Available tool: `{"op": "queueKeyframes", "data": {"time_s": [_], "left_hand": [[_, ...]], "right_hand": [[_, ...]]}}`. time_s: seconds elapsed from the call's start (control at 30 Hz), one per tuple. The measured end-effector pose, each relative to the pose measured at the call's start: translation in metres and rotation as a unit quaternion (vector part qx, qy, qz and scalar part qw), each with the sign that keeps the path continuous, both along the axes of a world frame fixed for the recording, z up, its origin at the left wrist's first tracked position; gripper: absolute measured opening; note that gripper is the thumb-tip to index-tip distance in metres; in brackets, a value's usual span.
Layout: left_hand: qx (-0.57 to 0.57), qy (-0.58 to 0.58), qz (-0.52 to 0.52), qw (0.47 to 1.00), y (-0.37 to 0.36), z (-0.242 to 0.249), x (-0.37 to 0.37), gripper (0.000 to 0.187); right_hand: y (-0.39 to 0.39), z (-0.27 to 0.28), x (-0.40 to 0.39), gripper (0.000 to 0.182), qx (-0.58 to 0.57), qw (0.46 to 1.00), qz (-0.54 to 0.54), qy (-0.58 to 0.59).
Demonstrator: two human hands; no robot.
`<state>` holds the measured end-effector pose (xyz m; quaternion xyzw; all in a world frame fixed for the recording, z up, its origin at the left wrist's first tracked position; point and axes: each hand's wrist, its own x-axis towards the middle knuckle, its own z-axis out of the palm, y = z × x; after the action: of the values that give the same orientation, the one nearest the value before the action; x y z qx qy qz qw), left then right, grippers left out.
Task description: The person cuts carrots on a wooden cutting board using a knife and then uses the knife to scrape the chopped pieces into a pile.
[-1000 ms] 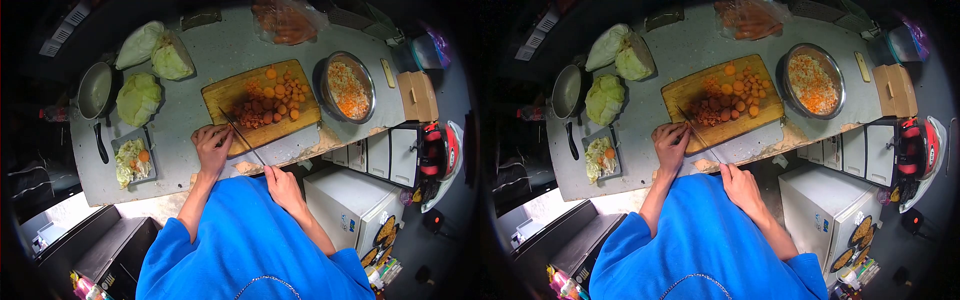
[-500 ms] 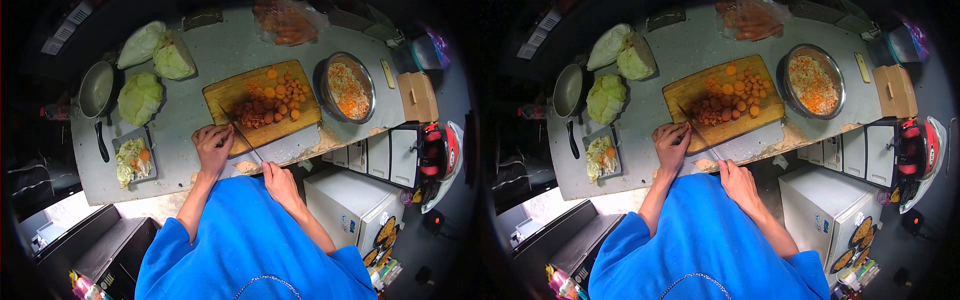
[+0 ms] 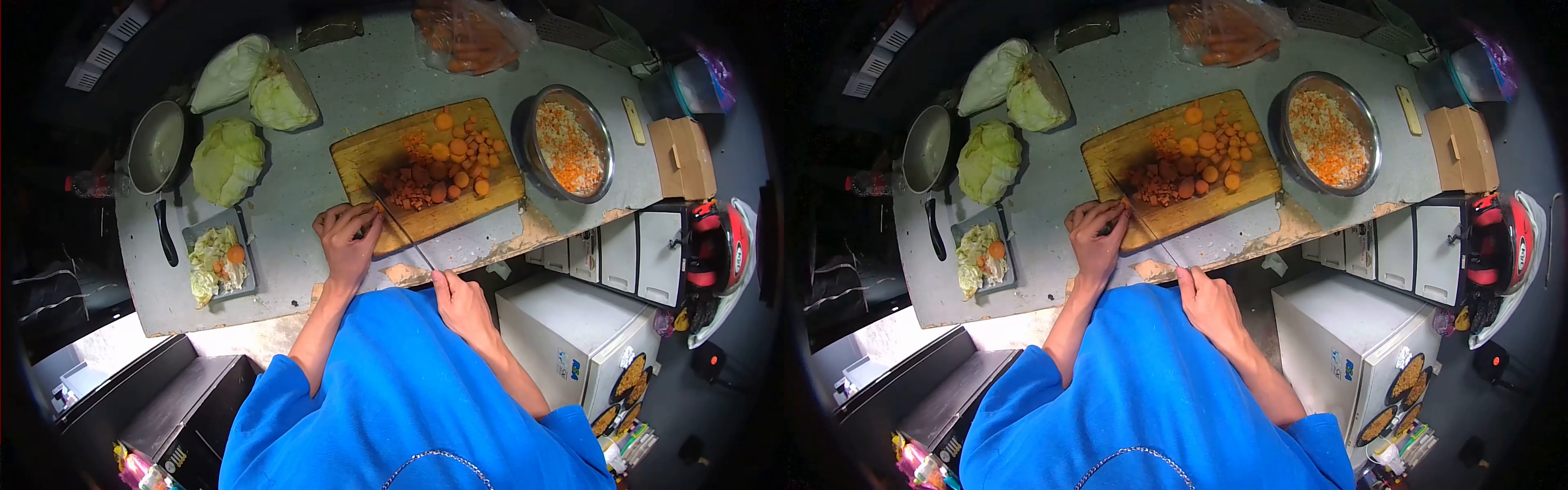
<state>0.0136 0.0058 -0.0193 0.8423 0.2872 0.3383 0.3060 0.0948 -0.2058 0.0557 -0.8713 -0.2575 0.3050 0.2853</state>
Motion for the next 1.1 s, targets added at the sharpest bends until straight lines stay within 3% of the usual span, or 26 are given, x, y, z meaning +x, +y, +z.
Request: {"op": "queueKeyframes", "data": {"time_s": [0.37,0.67,1.1], "left_hand": [[-0.013,-0.004,-0.007,1.0,0.001,0.002,0.002,0.014],[-0.005,-0.007,0.006,1.0,-0.001,0.0,0.0,0.013],[0.001,0.0,-0.002,1.0,0.0,0.0,0.0,0.016]], "right_hand": [[0.013,0.008,0.003,0.049,-0.084,0.994,0.06,-0.045],[0.009,-0.007,0.003,0.048,0.01,1.0,0.0,-0.01],[0.005,0.0,0.001,0.047,-0.01,1.0,0.022,-0.005]]}}
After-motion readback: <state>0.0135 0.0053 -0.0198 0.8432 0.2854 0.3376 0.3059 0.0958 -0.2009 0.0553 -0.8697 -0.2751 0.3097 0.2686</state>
